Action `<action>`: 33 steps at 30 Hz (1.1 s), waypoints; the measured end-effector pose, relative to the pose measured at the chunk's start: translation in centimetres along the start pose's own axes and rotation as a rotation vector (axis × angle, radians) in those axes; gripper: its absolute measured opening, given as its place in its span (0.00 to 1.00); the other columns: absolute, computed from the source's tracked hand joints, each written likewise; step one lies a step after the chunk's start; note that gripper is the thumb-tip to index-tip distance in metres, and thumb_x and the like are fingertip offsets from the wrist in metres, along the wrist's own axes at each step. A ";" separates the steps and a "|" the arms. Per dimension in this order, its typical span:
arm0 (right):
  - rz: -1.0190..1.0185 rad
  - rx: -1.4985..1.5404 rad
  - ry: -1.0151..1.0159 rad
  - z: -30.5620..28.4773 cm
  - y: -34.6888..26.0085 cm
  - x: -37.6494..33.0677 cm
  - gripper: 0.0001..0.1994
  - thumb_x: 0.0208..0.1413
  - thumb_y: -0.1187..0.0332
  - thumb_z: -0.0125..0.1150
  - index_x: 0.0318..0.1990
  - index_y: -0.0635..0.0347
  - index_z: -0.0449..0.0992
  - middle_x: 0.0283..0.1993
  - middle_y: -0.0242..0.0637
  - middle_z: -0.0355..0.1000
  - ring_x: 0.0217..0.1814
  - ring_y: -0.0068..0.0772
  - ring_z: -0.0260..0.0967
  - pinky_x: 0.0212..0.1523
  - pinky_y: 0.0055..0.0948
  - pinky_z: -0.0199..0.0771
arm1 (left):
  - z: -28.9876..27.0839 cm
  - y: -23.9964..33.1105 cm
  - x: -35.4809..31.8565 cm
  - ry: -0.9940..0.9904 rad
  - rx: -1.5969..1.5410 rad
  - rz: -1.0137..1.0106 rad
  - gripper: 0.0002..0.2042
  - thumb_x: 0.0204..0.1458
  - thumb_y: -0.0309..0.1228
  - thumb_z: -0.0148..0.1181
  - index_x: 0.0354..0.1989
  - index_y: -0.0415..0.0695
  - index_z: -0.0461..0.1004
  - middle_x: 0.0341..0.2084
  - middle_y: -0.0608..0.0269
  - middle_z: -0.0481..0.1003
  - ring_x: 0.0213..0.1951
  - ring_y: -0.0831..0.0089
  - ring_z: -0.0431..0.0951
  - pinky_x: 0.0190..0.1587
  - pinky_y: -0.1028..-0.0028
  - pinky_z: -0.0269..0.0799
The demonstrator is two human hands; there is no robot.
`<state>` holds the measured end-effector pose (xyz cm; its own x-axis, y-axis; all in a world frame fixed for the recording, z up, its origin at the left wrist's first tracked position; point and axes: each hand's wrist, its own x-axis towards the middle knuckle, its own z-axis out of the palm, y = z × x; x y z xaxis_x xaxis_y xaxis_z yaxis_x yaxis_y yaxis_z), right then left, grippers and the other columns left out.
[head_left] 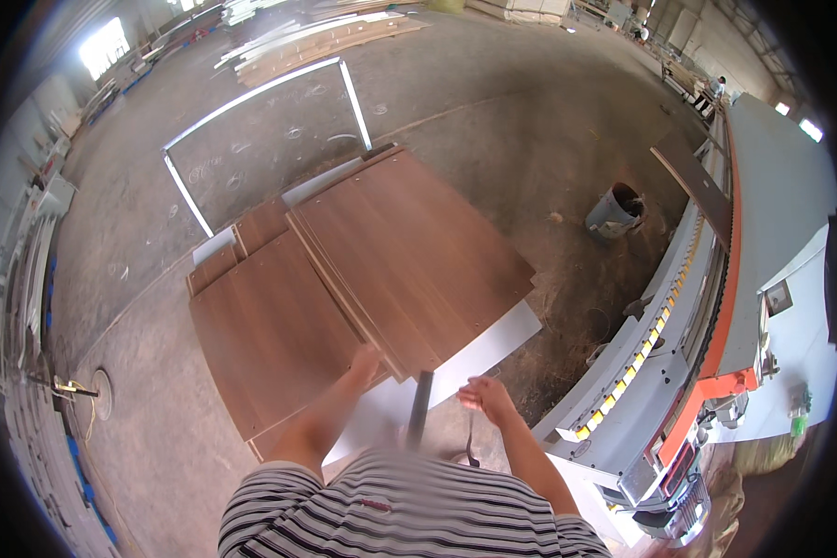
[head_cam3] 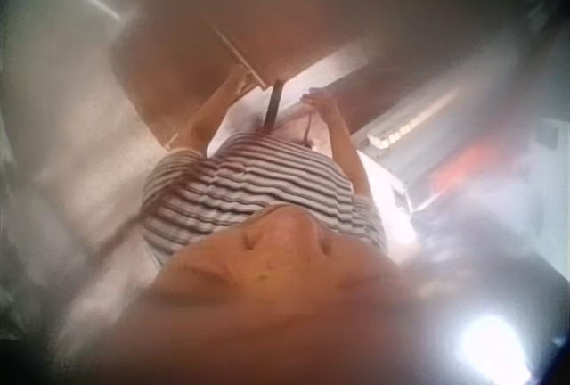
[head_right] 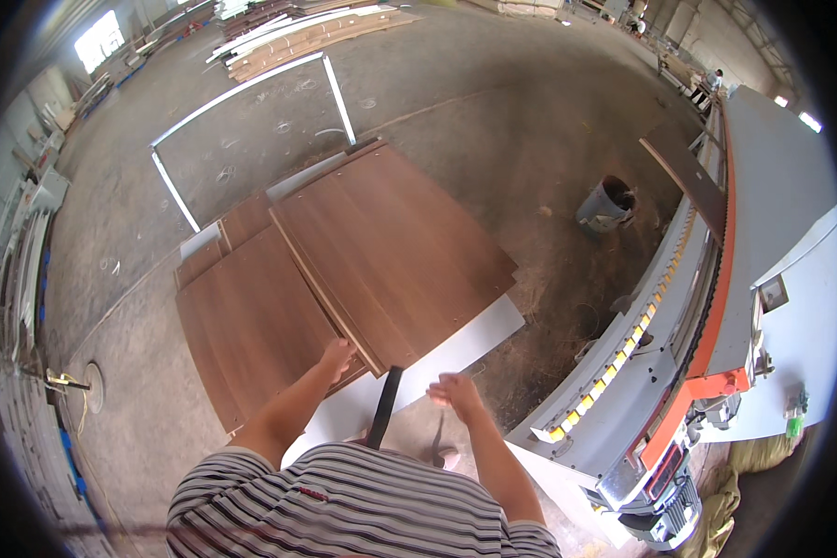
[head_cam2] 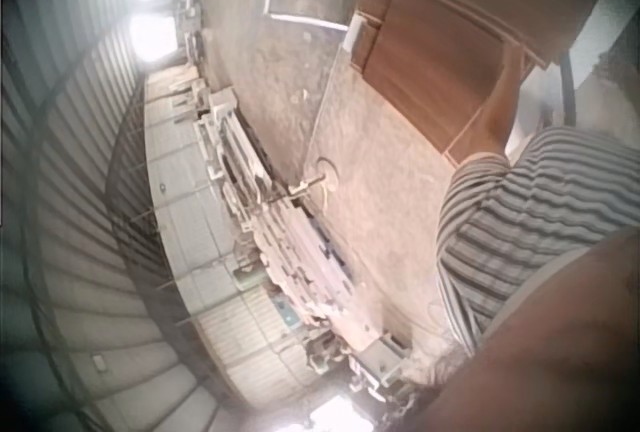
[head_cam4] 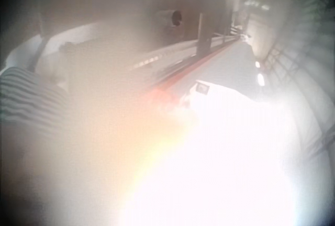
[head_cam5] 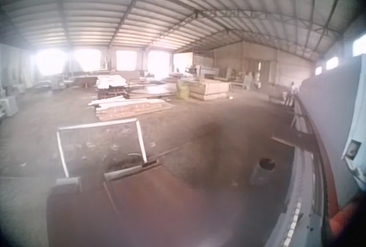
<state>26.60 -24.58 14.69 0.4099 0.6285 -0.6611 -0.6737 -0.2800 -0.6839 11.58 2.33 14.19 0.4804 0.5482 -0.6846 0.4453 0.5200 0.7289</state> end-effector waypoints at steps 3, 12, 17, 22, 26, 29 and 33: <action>0.022 0.047 0.026 -2.0 4.4 -3.6 0.16 0.58 0.70 0.47 0.49 0.72 0.61 0.42 0.52 0.69 0.40 0.42 0.72 0.40 0.33 0.76 | -5.1 -14.0 6.0 -0.102 0.390 0.368 0.07 0.45 0.32 0.58 0.27 0.47 0.65 0.18 0.70 0.60 0.20 0.80 0.59 0.20 0.75 0.57; 0.017 0.160 0.154 -14.3 18.2 -11.1 0.14 0.58 0.68 0.43 0.46 0.71 0.65 0.38 0.52 0.71 0.36 0.44 0.73 0.32 0.31 0.76 | -4.9 -19.2 4.4 -0.900 0.922 0.441 0.06 0.42 0.34 0.58 0.21 0.45 0.73 0.22 0.58 0.72 0.28 0.67 0.73 0.32 0.68 0.70; -0.002 -0.064 0.214 -16.0 19.7 -11.1 0.07 0.50 0.72 0.49 0.34 0.55 0.74 0.35 0.26 0.73 0.31 0.18 0.73 0.29 0.20 0.74 | -2.8 -16.9 6.8 -0.850 0.955 0.305 0.07 0.37 0.27 0.58 0.28 0.42 0.76 0.26 0.59 0.75 0.30 0.68 0.75 0.35 0.72 0.70; 0.063 -0.120 0.571 -17.2 22.7 -14.2 0.06 0.49 0.67 0.52 0.31 0.54 0.75 0.30 0.27 0.73 0.29 0.21 0.74 0.26 0.22 0.74 | 0.9 -14.7 10.3 -0.894 0.569 0.035 0.05 0.48 0.27 0.55 0.23 0.43 0.67 0.25 0.65 0.71 0.26 0.78 0.69 0.22 0.79 0.62; 0.168 -0.188 0.686 -17.1 24.8 -16.7 0.09 0.50 0.63 0.52 0.31 0.57 0.75 0.26 0.31 0.74 0.26 0.24 0.73 0.24 0.24 0.73 | 2.0 -13.8 6.9 -0.712 0.704 0.209 0.09 0.39 0.31 0.64 0.26 0.41 0.73 0.20 0.67 0.72 0.26 0.77 0.72 0.26 0.74 0.69; 0.148 -0.593 0.653 -18.2 28.7 -18.2 0.12 0.51 0.63 0.49 0.31 0.60 0.76 0.28 0.33 0.75 0.22 0.26 0.72 0.23 0.24 0.74 | 4.2 -11.2 2.2 -0.837 1.195 0.337 0.09 0.42 0.33 0.60 0.16 0.43 0.72 0.14 0.70 0.69 0.22 0.81 0.70 0.24 0.75 0.66; 0.181 -1.142 0.504 -18.3 30.0 -19.3 0.11 0.49 0.63 0.49 0.29 0.58 0.76 0.26 0.31 0.75 0.22 0.27 0.73 0.26 0.27 0.74 | 0.2 -15.3 6.2 -0.834 1.219 0.503 0.09 0.41 0.32 0.57 0.15 0.43 0.71 0.13 0.69 0.69 0.21 0.82 0.68 0.25 0.76 0.65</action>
<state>9.74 -58.34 1.27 0.7255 0.2406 -0.6448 0.0672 -0.9572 -0.2816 7.94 -2.37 -1.18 0.8469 -0.2238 -0.4824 0.2388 -0.6504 0.7211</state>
